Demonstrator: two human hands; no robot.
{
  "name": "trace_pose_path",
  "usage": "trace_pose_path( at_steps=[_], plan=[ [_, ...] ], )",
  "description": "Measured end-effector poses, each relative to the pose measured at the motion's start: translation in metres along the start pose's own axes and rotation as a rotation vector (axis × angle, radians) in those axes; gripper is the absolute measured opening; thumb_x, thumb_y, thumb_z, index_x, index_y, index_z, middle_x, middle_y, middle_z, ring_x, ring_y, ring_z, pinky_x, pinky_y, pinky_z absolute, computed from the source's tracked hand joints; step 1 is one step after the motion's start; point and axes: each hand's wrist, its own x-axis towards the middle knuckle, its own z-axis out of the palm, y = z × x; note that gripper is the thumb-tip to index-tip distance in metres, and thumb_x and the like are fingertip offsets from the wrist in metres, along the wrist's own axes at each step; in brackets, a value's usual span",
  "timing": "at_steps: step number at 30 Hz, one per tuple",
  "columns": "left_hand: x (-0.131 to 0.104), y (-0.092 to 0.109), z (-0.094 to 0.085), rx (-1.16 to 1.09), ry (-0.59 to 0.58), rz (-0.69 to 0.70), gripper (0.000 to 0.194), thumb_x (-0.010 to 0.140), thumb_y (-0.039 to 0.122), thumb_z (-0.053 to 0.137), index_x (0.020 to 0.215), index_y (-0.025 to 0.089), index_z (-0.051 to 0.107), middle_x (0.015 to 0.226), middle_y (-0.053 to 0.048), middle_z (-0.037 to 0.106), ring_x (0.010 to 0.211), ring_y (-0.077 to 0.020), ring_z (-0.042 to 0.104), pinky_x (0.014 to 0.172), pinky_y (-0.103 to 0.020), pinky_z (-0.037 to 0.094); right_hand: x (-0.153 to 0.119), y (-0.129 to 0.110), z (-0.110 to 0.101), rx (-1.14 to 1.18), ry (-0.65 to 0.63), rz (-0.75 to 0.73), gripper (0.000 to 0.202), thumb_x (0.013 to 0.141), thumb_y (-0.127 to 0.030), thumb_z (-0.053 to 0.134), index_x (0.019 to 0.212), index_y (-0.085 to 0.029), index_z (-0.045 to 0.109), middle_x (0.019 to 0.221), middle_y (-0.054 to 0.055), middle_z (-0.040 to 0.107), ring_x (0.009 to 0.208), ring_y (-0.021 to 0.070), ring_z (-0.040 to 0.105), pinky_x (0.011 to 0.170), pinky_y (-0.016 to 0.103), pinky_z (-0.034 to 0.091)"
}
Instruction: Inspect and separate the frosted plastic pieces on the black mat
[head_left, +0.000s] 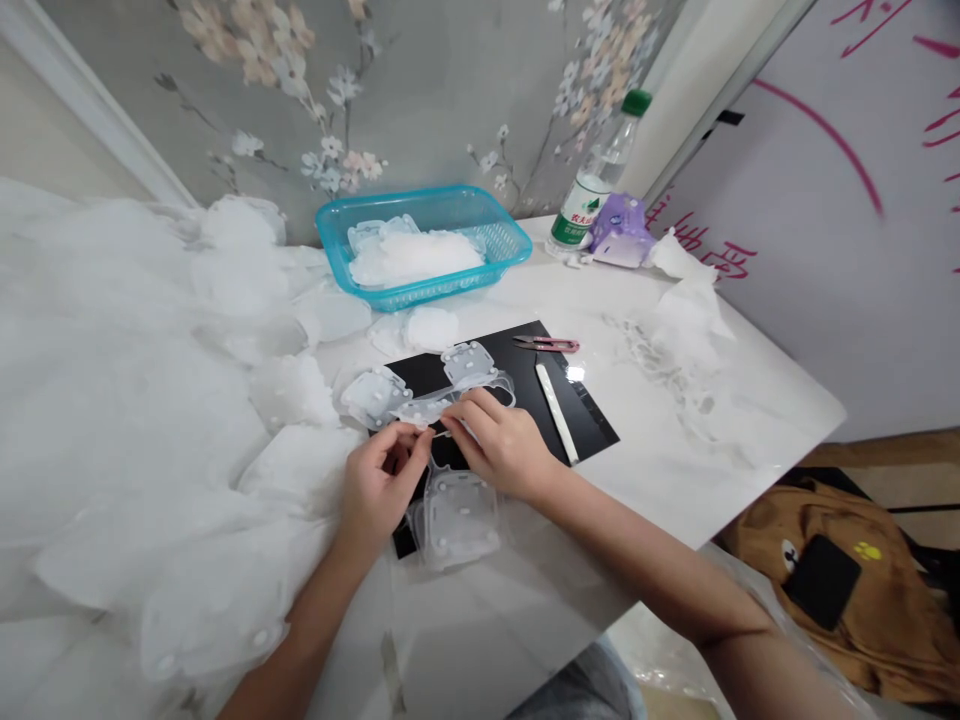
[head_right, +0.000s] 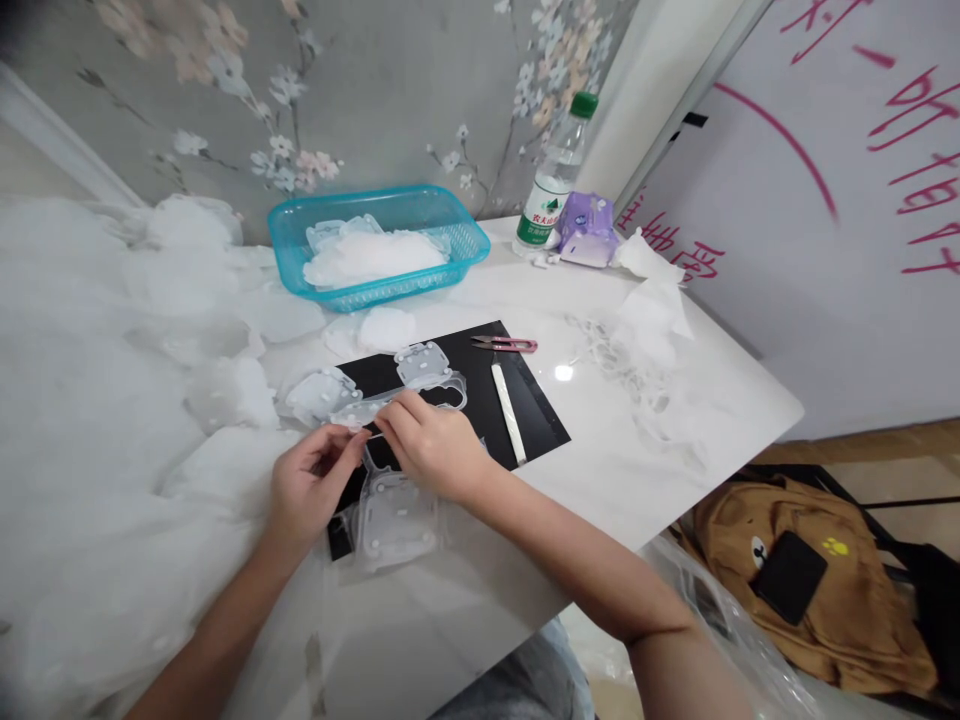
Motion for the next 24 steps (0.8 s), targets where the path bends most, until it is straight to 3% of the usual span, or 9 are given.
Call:
trace_pose_path(
  at_steps=[8,13,16,19,21,24],
  plan=[
    [-0.001,0.005,-0.001,0.04,-0.034,0.02,0.017,0.074,0.018,0.054,0.058,0.016,0.051,0.049,0.006,0.039,0.047,-0.0068,0.035,0.046,-0.019,0.03,0.005,0.017,-0.007,0.083,0.234,0.241,0.012,0.094,-0.019,0.043,0.086,-0.017,0.053,0.083,0.006,0.058,0.063,0.013,0.054,0.053,0.024,0.039],
    [0.0,0.004,-0.002,0.041,-0.032,0.015,0.017,0.071,0.016,0.051,0.056,0.017,0.046,0.047,0.007,0.032,0.045,-0.007,0.03,0.045,-0.02,0.026,0.007,0.028,-0.01,0.17,0.277,0.371,0.01,0.09,-0.019,0.047,0.081,-0.018,0.052,0.08,0.004,0.056,0.06,0.012,0.049,0.052,0.024,0.038],
    [0.0,0.004,-0.004,0.028,-0.085,0.019,0.019,0.07,0.017,0.052,0.055,0.018,0.041,0.047,0.007,0.027,0.045,-0.0072,0.026,0.044,-0.022,0.023,0.006,0.023,-0.008,0.36,0.146,0.394,0.007,0.091,-0.022,0.047,0.086,-0.018,0.05,0.083,0.004,0.059,0.053,0.0088,0.047,0.05,0.023,0.038],
    [-0.001,0.003,-0.004,0.0,-0.126,0.014,0.02,0.076,0.023,0.056,0.062,0.018,0.043,0.051,0.006,0.032,0.048,-0.0079,0.03,0.046,-0.022,0.026,0.004,0.013,-0.007,0.587,-0.064,0.306,0.007,0.093,-0.024,0.044,0.094,-0.018,0.048,0.096,0.006,0.064,0.053,0.0075,0.05,0.053,0.022,0.042],
    [-0.001,0.002,-0.003,-0.061,-0.065,-0.026,0.02,0.08,0.031,0.059,0.071,0.019,0.045,0.057,0.006,0.037,0.052,-0.0085,0.034,0.049,-0.021,0.03,0.003,0.007,-0.008,0.666,-0.129,0.266,0.006,0.094,-0.024,0.043,0.094,-0.019,0.046,0.101,0.007,0.064,0.053,0.0069,0.051,0.054,0.022,0.043],
    [0.0,-0.001,0.0,-0.134,0.039,-0.089,0.022,0.084,0.039,0.058,0.081,0.019,0.049,0.061,0.005,0.042,0.057,-0.0092,0.039,0.053,-0.02,0.033,0.003,0.004,-0.01,0.704,-0.175,0.242,0.007,0.094,-0.025,0.043,0.092,-0.019,0.046,0.084,0.003,0.062,0.054,0.0082,0.051,0.053,0.022,0.044]
  ],
)
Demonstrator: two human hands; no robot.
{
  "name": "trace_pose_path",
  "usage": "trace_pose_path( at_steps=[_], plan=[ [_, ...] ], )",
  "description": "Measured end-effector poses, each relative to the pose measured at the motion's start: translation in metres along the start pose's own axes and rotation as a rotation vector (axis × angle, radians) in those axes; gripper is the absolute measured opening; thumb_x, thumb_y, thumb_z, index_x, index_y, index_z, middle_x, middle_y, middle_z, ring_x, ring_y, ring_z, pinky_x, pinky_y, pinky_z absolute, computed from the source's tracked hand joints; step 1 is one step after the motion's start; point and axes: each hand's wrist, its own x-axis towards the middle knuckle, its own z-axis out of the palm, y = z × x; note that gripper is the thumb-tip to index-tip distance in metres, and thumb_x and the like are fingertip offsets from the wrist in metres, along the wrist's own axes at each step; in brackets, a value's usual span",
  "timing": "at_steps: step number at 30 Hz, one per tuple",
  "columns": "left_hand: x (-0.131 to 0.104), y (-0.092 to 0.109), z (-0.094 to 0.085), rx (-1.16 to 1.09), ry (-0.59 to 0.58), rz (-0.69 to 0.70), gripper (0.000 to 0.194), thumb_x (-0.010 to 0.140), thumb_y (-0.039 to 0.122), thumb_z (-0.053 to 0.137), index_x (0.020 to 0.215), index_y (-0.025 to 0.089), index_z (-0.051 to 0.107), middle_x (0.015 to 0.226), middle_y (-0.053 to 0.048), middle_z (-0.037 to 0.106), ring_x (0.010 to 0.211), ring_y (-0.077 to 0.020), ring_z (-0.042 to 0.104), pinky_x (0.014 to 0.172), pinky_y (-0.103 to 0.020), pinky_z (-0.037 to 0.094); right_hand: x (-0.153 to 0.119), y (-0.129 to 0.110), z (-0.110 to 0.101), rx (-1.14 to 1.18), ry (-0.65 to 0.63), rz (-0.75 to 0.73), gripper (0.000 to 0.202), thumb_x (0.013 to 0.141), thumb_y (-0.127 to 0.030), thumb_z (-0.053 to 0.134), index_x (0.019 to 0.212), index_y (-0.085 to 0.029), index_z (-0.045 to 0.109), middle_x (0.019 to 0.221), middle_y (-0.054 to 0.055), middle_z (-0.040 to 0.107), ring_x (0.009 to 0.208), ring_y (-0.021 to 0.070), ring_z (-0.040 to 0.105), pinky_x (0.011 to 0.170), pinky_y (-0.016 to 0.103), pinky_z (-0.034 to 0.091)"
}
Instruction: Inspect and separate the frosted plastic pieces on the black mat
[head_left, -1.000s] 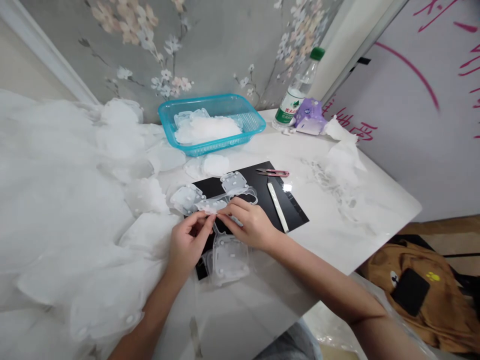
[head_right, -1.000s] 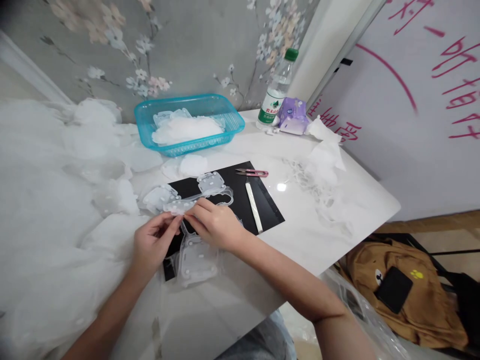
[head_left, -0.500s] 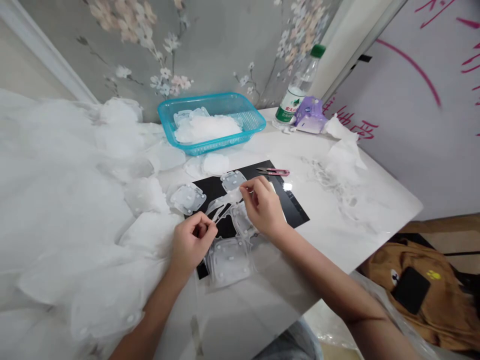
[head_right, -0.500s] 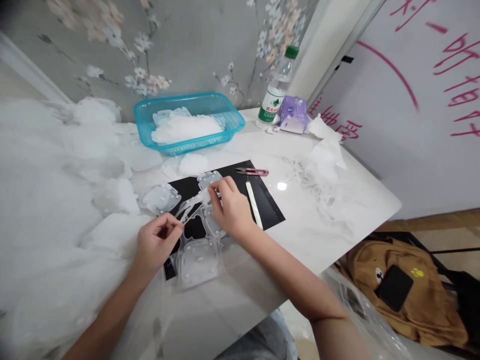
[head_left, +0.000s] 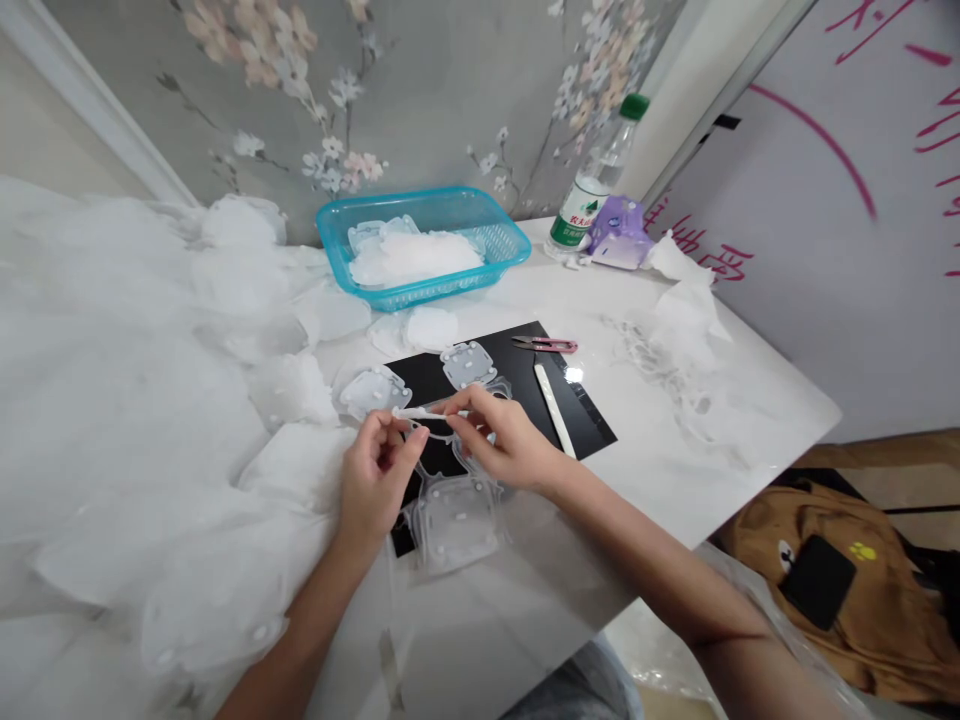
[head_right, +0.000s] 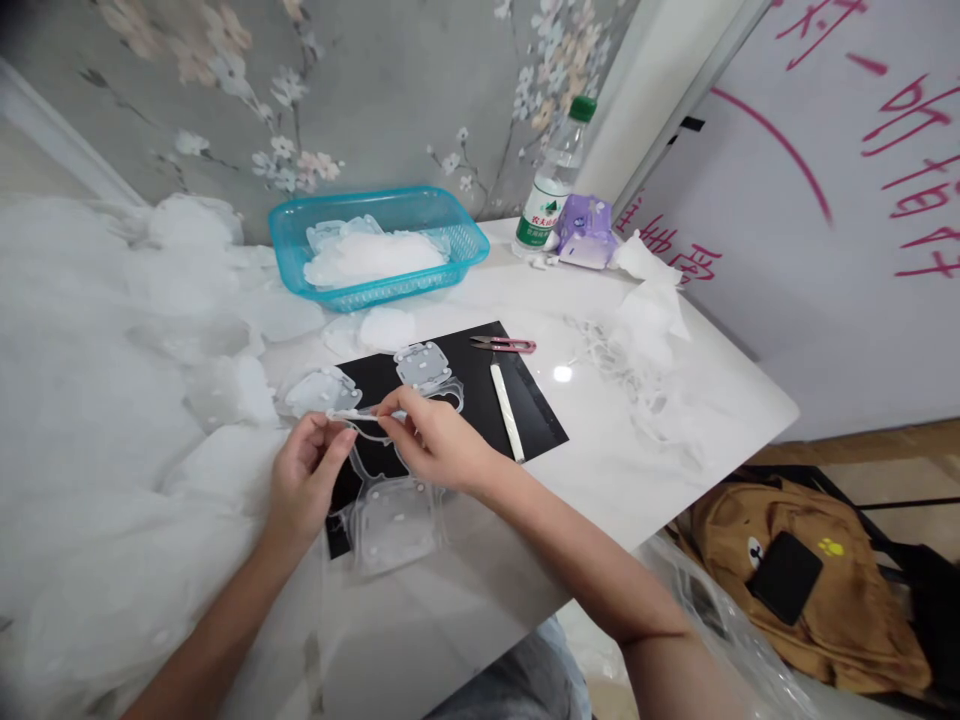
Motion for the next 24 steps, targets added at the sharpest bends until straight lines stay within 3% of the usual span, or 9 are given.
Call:
trace_pose_path(
  at_steps=[2,7,11,14,18,21,24],
  plan=[
    [0.001,-0.002,0.001,0.004,0.003,-0.011,0.024,0.088,0.042,0.053,0.081,0.018,0.053,0.064,0.003,0.048,0.06,-0.0095,0.043,0.055,-0.02,0.035,-0.001,-0.001,0.0,-0.004,-0.044,-0.015,0.009,0.092,-0.027,0.044,0.089,-0.019,0.047,0.073,0.0,0.056,0.057,0.01,0.054,0.054,0.022,0.045],
    [0.003,-0.003,0.002,0.024,-0.068,-0.022,0.027,0.087,0.042,0.054,0.077,0.017,0.056,0.066,0.001,0.054,0.061,-0.0093,0.047,0.054,-0.02,0.036,-0.002,-0.001,0.003,-0.125,-0.041,0.016,0.03,0.082,-0.038,0.063,0.101,-0.018,0.052,0.084,0.002,0.06,0.062,0.0108,0.058,0.058,0.022,0.047],
    [0.002,-0.002,0.003,0.047,-0.018,-0.012,0.021,0.086,0.039,0.058,0.089,0.019,0.054,0.06,0.006,0.046,0.055,-0.0081,0.042,0.051,-0.018,0.034,-0.001,0.002,0.006,-0.317,0.047,-0.048,0.018,0.091,-0.032,0.054,0.098,-0.019,0.064,0.084,0.002,0.067,0.062,0.0093,0.058,0.055,0.02,0.041],
    [0.002,-0.002,0.003,0.123,-0.04,0.057,0.019,0.088,0.037,0.055,0.093,0.019,0.057,0.058,0.006,0.044,0.052,-0.0078,0.041,0.049,-0.018,0.033,0.0,0.003,0.006,-0.356,0.096,-0.071,0.021,0.092,-0.032,0.052,0.093,-0.02,0.069,0.081,0.001,0.069,0.062,0.0091,0.059,0.052,0.02,0.037],
    [-0.002,0.0,0.002,0.169,0.016,0.124,0.015,0.089,0.032,0.053,0.084,0.018,0.057,0.059,0.005,0.045,0.051,-0.0072,0.039,0.048,-0.019,0.032,0.001,0.001,0.004,-0.343,0.273,0.001,0.018,0.089,-0.03,0.056,0.083,-0.018,0.068,0.075,0.001,0.068,0.064,0.0101,0.06,0.053,0.02,0.037],
    [-0.005,0.002,0.002,0.18,0.074,0.149,0.012,0.087,0.027,0.054,0.079,0.018,0.054,0.058,0.006,0.044,0.051,-0.007,0.038,0.049,-0.018,0.033,0.002,0.0,-0.002,-0.31,0.449,0.096,0.018,0.086,-0.031,0.058,0.076,-0.018,0.065,0.068,-0.001,0.064,0.055,0.0088,0.052,0.05,0.021,0.033],
    [-0.006,0.002,0.001,0.185,0.11,0.159,0.012,0.083,0.023,0.055,0.072,0.018,0.051,0.057,0.006,0.042,0.05,-0.0072,0.037,0.049,-0.019,0.032,0.002,0.003,-0.008,-0.248,0.538,0.168,0.018,0.085,-0.032,0.058,0.075,-0.018,0.062,0.064,-0.002,0.059,0.047,0.0067,0.042,0.046,0.022,0.029]
  ],
)
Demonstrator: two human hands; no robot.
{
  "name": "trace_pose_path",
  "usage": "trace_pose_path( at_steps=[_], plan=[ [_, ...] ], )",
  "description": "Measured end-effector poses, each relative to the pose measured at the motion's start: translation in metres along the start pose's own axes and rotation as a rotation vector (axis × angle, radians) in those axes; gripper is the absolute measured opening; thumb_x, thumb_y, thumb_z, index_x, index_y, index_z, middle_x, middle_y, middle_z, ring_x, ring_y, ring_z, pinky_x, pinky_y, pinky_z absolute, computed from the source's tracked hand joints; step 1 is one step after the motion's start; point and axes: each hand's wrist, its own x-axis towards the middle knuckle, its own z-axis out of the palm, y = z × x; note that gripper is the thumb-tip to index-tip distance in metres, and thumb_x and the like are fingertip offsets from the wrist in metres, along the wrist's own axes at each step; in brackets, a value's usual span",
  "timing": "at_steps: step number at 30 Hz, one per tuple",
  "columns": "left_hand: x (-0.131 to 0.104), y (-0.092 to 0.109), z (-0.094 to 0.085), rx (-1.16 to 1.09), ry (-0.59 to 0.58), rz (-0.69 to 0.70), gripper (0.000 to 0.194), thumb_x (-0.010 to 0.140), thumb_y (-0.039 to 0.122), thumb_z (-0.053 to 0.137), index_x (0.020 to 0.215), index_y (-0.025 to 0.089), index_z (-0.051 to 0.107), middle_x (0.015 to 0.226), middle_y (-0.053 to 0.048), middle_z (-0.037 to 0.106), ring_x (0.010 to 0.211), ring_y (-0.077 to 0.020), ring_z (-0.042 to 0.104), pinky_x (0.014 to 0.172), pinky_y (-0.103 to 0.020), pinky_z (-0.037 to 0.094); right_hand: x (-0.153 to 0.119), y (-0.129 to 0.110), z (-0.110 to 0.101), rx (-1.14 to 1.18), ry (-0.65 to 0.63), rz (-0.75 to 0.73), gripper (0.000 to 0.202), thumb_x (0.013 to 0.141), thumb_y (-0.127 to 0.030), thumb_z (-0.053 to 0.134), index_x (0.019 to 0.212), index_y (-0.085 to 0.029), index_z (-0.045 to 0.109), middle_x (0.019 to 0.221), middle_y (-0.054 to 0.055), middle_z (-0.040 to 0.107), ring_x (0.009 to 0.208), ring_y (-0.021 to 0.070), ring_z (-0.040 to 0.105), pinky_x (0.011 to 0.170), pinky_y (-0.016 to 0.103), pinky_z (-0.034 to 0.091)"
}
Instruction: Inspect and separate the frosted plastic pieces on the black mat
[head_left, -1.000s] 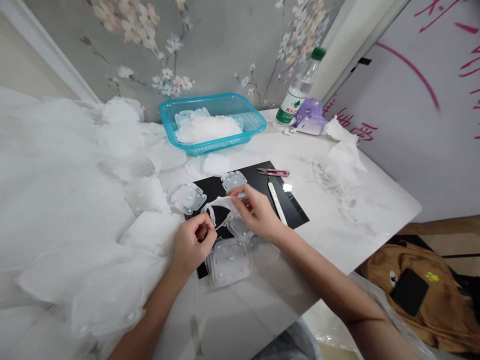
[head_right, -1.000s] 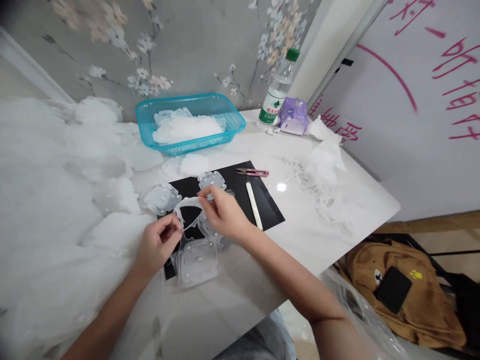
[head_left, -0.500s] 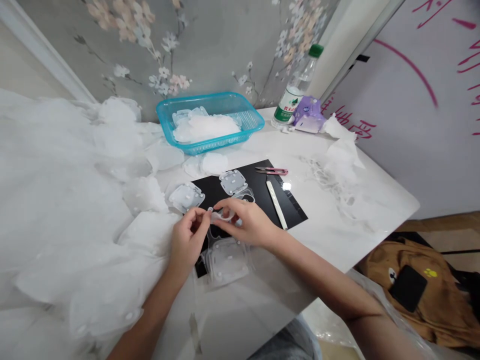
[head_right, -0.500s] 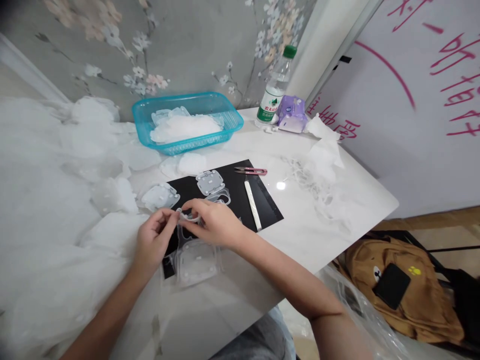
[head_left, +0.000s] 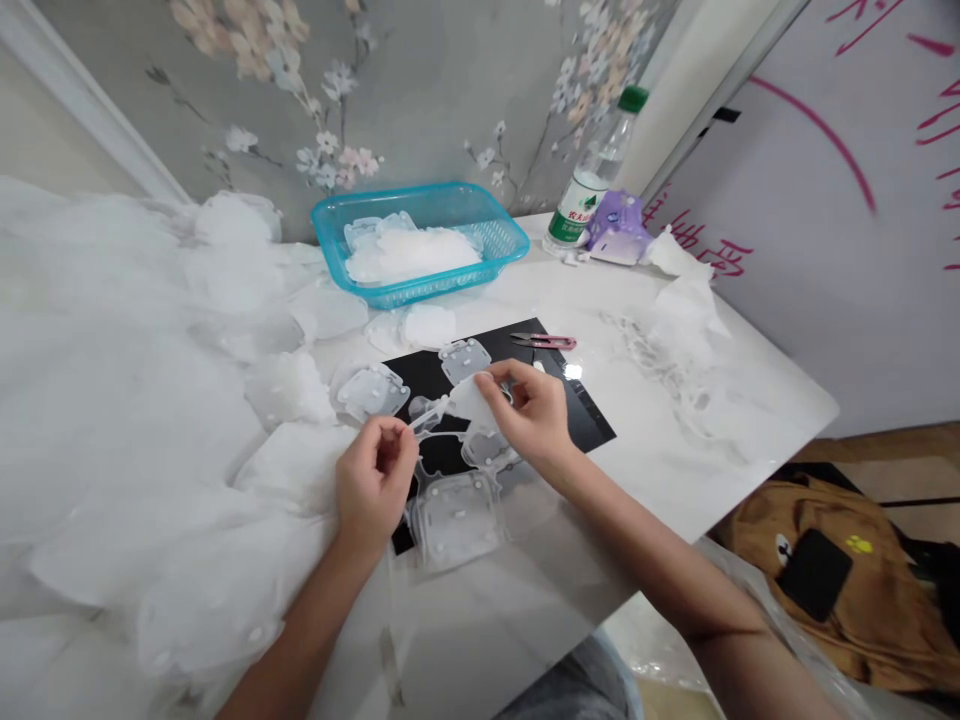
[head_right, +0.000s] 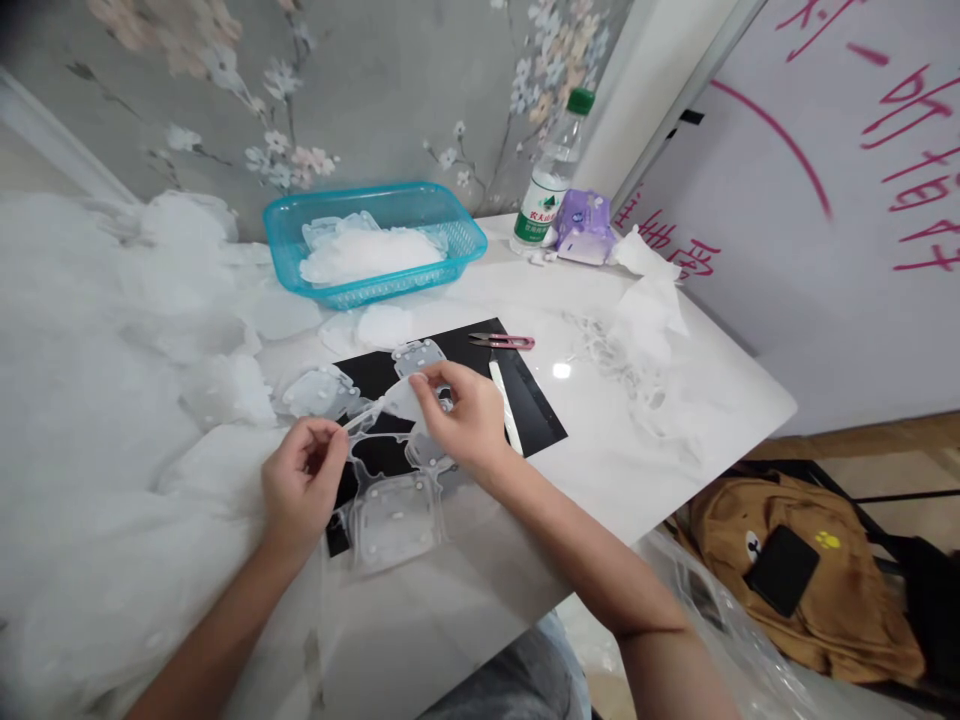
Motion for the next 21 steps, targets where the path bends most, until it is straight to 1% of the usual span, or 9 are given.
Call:
trace_pose_path(
  at_steps=[5,9,11,12,13,14,16,18,21],
  plan=[
    [0.001,0.001,-0.002,-0.011,0.049,-0.026,0.015,0.076,0.016,0.049,0.063,0.019,0.042,0.054,0.005,0.033,0.049,-0.0085,0.03,0.045,-0.021,0.026,0.008,0.01,-0.005,0.221,0.078,0.142,0.019,0.088,-0.036,0.053,0.081,-0.018,0.055,0.075,-0.002,0.054,0.043,0.0043,0.034,0.041,0.022,0.024],
    [0.0,0.001,-0.004,-0.01,-0.001,-0.039,0.021,0.073,0.014,0.047,0.057,0.019,0.036,0.052,0.005,0.026,0.048,-0.0096,0.025,0.045,-0.024,0.022,0.015,0.018,-0.011,0.414,0.188,0.301,0.022,0.086,-0.04,0.055,0.082,-0.019,0.049,0.076,-0.002,0.048,0.044,0.0049,0.035,0.039,0.022,0.028],
    [0.0,0.0,-0.004,-0.006,-0.036,-0.032,0.016,0.072,0.014,0.048,0.059,0.019,0.041,0.053,0.004,0.032,0.049,-0.01,0.028,0.046,-0.024,0.024,0.017,0.021,-0.013,0.474,0.214,0.375,0.023,0.086,-0.042,0.053,0.082,-0.02,0.046,0.071,-0.003,0.044,0.046,0.0064,0.037,0.039,0.021,0.03],
    [0.001,-0.001,-0.004,-0.002,-0.051,-0.026,0.008,0.071,0.014,0.05,0.065,0.019,0.048,0.058,0.003,0.04,0.052,-0.0104,0.034,0.049,-0.024,0.028,0.017,0.022,-0.013,0.503,0.204,0.391,0.023,0.086,-0.042,0.052,0.082,-0.021,0.045,0.069,-0.004,0.042,0.048,0.0072,0.037,0.04,0.02,0.03],
    [0.002,-0.002,-0.004,0.007,-0.07,-0.019,0.008,0.072,0.014,0.052,0.077,0.019,0.054,0.068,0.002,0.05,0.059,-0.0114,0.041,0.053,-0.024,0.033,0.017,0.022,-0.012,0.532,0.176,0.393,0.023,0.086,-0.042,0.052,0.082,-0.021,0.045,0.067,-0.004,0.04,0.049,0.0078,0.037,0.04,0.02,0.031],
    [0.003,-0.002,-0.003,0.019,-0.094,-0.014,0.02,0.073,0.016,0.054,0.092,0.019,0.057,0.082,0.0,0.057,0.069,-0.0129,0.048,0.06,-0.024,0.038,0.016,0.022,-0.011,0.561,0.128,0.385,0.023,0.086,-0.042,0.053,0.082,-0.021,0.044,0.066,-0.005,0.038,0.05,0.0081,0.037,0.04,0.019,0.031],
    [0.006,-0.004,-0.001,0.044,-0.147,-0.002,0.038,0.079,0.024,0.057,0.116,0.02,0.053,0.107,-0.004,0.06,0.091,-0.0166,0.054,0.075,-0.026,0.042,0.014,0.018,-0.008,0.617,-0.012,0.376,0.024,0.086,-0.044,0.053,0.082,-0.022,0.045,0.064,-0.005,0.036,0.048,0.008,0.035,0.04,0.019,0.031],
    [0.007,-0.005,0.001,0.05,-0.186,0.011,0.037,0.084,0.033,0.057,0.119,0.022,0.053,0.113,-0.005,0.061,0.101,-0.0178,0.055,0.083,-0.028,0.041,0.011,0.011,-0.005,0.673,-0.143,0.402,0.026,0.086,-0.046,0.053,0.083,-0.022,0.044,0.062,-0.006,0.035,0.045,0.0079,0.034,0.038,0.019,0.031],
    [0.007,-0.005,0.003,0.019,-0.185,0.009,0.025,0.086,0.037,0.058,0.105,0.021,0.059,0.103,-0.004,0.064,0.095,-0.0161,0.058,0.082,-0.026,0.043,0.007,0.002,-0.002,0.726,-0.261,0.448,0.029,0.084,-0.049,0.052,0.082,-0.022,0.042,0.059,-0.006,0.035,0.043,0.0081,0.035,0.036,0.019,0.03]
  ],
)
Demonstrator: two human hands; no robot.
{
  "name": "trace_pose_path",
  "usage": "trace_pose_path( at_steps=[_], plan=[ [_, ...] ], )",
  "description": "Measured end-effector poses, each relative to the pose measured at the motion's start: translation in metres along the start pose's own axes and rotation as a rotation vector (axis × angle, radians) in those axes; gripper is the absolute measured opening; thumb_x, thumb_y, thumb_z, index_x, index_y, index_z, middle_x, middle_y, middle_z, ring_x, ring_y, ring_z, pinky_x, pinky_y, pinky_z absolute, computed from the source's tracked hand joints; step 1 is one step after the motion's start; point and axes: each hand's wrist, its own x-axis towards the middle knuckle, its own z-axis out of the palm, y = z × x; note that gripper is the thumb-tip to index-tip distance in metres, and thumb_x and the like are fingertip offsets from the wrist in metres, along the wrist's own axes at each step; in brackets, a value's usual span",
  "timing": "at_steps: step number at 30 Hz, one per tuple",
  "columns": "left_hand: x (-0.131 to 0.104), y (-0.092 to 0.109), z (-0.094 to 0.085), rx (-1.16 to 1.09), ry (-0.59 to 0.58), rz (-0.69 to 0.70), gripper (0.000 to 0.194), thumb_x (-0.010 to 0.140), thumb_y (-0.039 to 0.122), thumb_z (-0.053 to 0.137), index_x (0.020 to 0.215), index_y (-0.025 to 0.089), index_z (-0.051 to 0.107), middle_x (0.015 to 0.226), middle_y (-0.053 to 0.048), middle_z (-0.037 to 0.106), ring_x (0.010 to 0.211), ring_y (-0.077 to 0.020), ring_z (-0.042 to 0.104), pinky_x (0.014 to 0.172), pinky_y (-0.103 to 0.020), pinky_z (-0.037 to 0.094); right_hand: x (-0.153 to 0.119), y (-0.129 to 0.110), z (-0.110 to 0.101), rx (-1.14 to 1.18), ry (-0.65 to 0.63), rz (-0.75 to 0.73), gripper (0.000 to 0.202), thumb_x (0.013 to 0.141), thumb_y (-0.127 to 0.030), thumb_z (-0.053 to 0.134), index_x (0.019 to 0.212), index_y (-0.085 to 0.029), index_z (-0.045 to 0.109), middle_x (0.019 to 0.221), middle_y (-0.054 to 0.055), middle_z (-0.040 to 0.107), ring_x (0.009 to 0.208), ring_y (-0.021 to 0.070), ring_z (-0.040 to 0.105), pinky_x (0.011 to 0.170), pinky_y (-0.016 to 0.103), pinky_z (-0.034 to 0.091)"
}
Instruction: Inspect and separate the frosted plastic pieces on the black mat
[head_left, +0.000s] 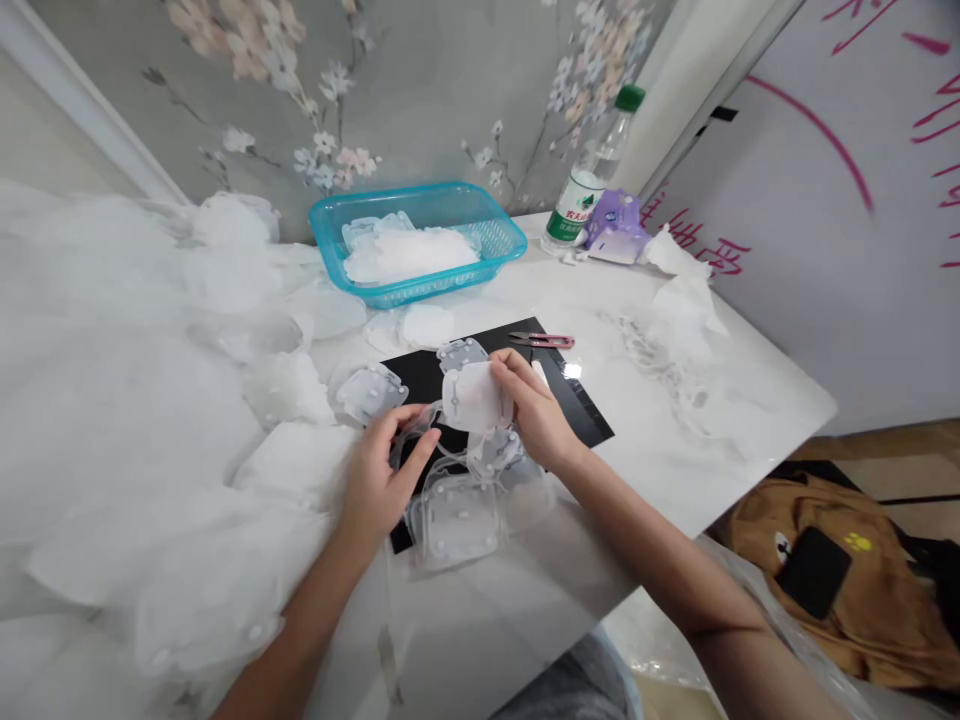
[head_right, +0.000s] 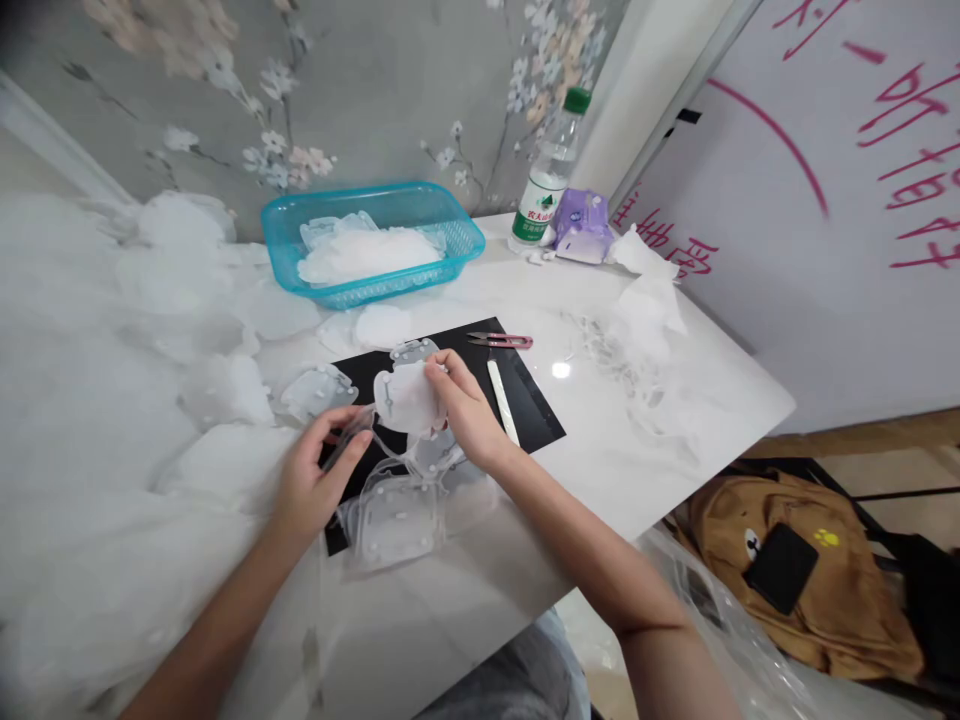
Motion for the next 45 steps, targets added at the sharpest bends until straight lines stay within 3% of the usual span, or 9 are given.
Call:
trace_pose_path(
  at_steps=[3,8,12,22,30,35,39,42,45],
  plan=[
    [0.0,0.001,0.001,-0.025,0.009,-0.02,0.018,0.086,0.037,0.058,0.093,0.02,0.061,0.086,-0.001,0.065,0.079,-0.0133,0.058,0.074,-0.023,0.044,-0.003,-0.003,0.005,0.026,-0.043,0.039,0.032,0.081,-0.052,0.055,0.083,-0.022,0.043,0.059,-0.006,0.041,0.045,0.008,0.039,0.038,0.019,0.032],
    [0.0,0.004,-0.001,-0.02,0.037,-0.007,0.016,0.09,0.034,0.051,0.088,0.019,0.058,0.082,-0.001,0.061,0.074,-0.0124,0.055,0.069,-0.022,0.043,-0.003,-0.004,0.007,-0.174,-0.142,0.017,0.037,0.06,-0.04,0.079,0.08,-0.017,0.058,0.065,-0.003,0.052,0.056,0.0086,0.046,0.049,0.02,0.038],
    [-0.001,0.004,-0.002,-0.001,0.011,-0.002,0.017,0.093,0.033,0.045,0.088,0.019,0.054,0.082,-0.002,0.058,0.075,-0.013,0.054,0.07,-0.023,0.043,-0.002,-0.001,0.008,-0.213,0.004,-0.054,0.031,0.071,-0.041,0.072,0.064,-0.015,0.056,0.058,-0.004,0.043,0.052,0.007,0.038,0.046,0.02,0.031],
    [-0.002,0.001,-0.005,0.06,-0.05,0.014,0.017,0.092,0.031,0.041,0.082,0.019,0.048,0.078,-0.002,0.052,0.073,-0.0157,0.049,0.068,-0.028,0.038,0.011,0.002,-0.017,0.016,0.472,-0.177,0.031,0.073,-0.044,0.069,0.077,-0.017,0.056,0.068,-0.003,0.053,0.059,0.009,0.047,0.056,0.021,0.041],
    [0.001,0.006,-0.008,0.105,-0.476,0.213,0.025,0.075,0.02,0.037,0.051,0.02,0.029,0.051,-0.001,0.04,0.06,-0.0183,0.041,0.062,-0.034,0.03,0.017,0.006,-0.023,0.073,0.606,-0.205,0.027,0.074,-0.037,0.067,0.076,-0.018,0.048,0.067,-0.003,0.049,0.055,0.0082,0.047,0.049,0.021,0.041],
    [0.0,0.006,-0.008,0.1,-0.442,0.22,0.025,0.07,0.018,0.041,0.051,0.02,0.025,0.049,-0.001,0.036,0.058,-0.0184,0.037,0.058,-0.034,0.027,0.024,-0.005,-0.05,-0.006,0.799,-0.372,0.023,0.084,-0.037,0.053,0.09,-0.023,0.037,0.086,0.002,0.051,0.065,0.0109,0.052,0.054,0.022,0.048],
    [-0.001,0.004,-0.01,0.009,-0.281,0.131,0.025,0.081,0.02,0.032,0.056,0.021,0.03,0.064,-0.004,0.052,0.065,-0.0177,0.049,0.06,-0.032,0.037,0.025,0.0,-0.048,-0.221,0.67,-0.507,0.026,0.084,-0.036,0.054,0.101,-0.022,0.041,0.104,0.008,0.055,0.092,0.0171,0.057,0.086,0.031,0.049],
    [-0.002,0.004,-0.008,-0.02,-0.192,0.071,0.035,0.089,0.025,0.028,0.056,0.021,0.034,0.073,-0.006,0.063,0.071,-0.0172,0.059,0.062,-0.029,0.043,0.023,0.013,-0.032,-0.662,0.223,-0.477,0.028,0.08,-0.032,0.063,0.103,-0.018,0.054,0.116,0.014,0.06,0.112,0.0276,0.055,0.1,0.045,0.039],
    [-0.003,0.004,-0.003,0.02,-0.152,0.063,0.038,0.087,0.032,0.048,0.053,0.02,0.034,0.076,-0.005,0.068,0.077,-0.018,0.065,0.065,-0.028,0.046,0.022,0.017,-0.024,-1.143,-0.172,-0.416,0.039,0.085,-0.034,0.06,0.119,-0.015,0.054,0.137,0.018,0.05,0.131,0.0351,0.04,0.106,0.058,0.028]
  ],
)
